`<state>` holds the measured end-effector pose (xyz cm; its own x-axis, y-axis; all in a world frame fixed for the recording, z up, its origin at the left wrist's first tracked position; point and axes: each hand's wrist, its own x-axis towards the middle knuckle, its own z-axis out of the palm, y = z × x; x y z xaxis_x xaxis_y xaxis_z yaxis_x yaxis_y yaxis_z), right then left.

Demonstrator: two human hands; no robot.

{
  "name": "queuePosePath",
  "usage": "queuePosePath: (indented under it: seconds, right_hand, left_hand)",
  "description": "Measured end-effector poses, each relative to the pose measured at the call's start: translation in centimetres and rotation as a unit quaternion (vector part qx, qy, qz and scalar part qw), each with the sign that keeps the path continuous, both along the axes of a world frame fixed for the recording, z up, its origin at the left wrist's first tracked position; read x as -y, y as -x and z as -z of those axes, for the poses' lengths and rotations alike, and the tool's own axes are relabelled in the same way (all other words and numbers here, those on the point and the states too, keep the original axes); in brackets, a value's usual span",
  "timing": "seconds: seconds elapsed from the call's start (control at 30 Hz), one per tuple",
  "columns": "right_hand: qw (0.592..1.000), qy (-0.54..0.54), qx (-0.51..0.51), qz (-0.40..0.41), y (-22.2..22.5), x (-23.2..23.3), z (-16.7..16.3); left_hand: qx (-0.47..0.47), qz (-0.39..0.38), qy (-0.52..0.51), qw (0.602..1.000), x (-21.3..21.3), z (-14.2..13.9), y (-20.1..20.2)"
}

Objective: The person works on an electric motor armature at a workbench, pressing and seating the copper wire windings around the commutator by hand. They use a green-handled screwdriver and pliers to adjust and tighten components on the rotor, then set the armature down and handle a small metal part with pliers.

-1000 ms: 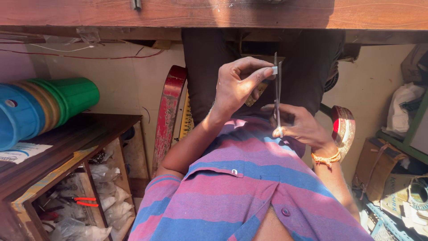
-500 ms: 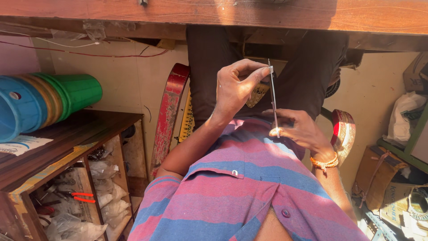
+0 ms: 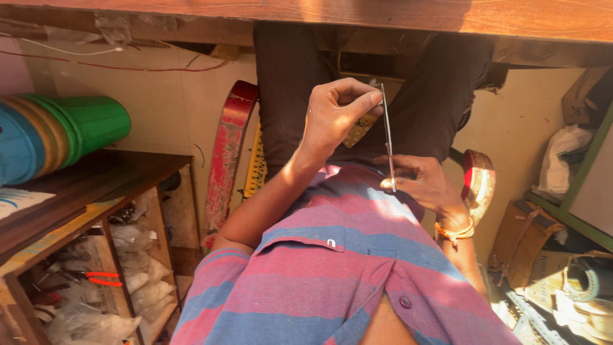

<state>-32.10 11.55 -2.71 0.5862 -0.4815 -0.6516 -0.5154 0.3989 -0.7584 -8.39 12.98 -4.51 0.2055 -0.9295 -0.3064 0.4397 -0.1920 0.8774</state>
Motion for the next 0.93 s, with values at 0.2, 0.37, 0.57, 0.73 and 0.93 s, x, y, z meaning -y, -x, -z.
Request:
queuePosePath:
  seconds: [0.2,0.37,0.57,0.73,0.93]
  right_hand:
    - [0.972,0.135,-0.189,-0.038,1.9,2.1,-2.3]
    - [0.970,0.126,-0.137,0.158,5.3,6.8,-6.7]
    - [0.870,0.461,-0.174,0.013,5.3,14.9,-8.7]
    - [0.849,0.484,-0.188,-0.097,3.3,19.0,-10.5]
    - [0.833,0.547,-0.081,0.032,1.8,14.8,-8.8]
  left_hand:
    - [-0.053,0.083,-0.039,0.994,0.8,-0.4,0.9]
    - [-0.077,0.120,0.038,0.989,2.9,-0.1,3.9]
    - [-0.022,0.192,0.026,0.981,4.5,-0.5,7.1]
    - [0.199,0.165,0.186,0.948,5.5,-1.0,9.0]
    - [0.382,0.055,0.208,0.899,3.5,-1.3,8.0]
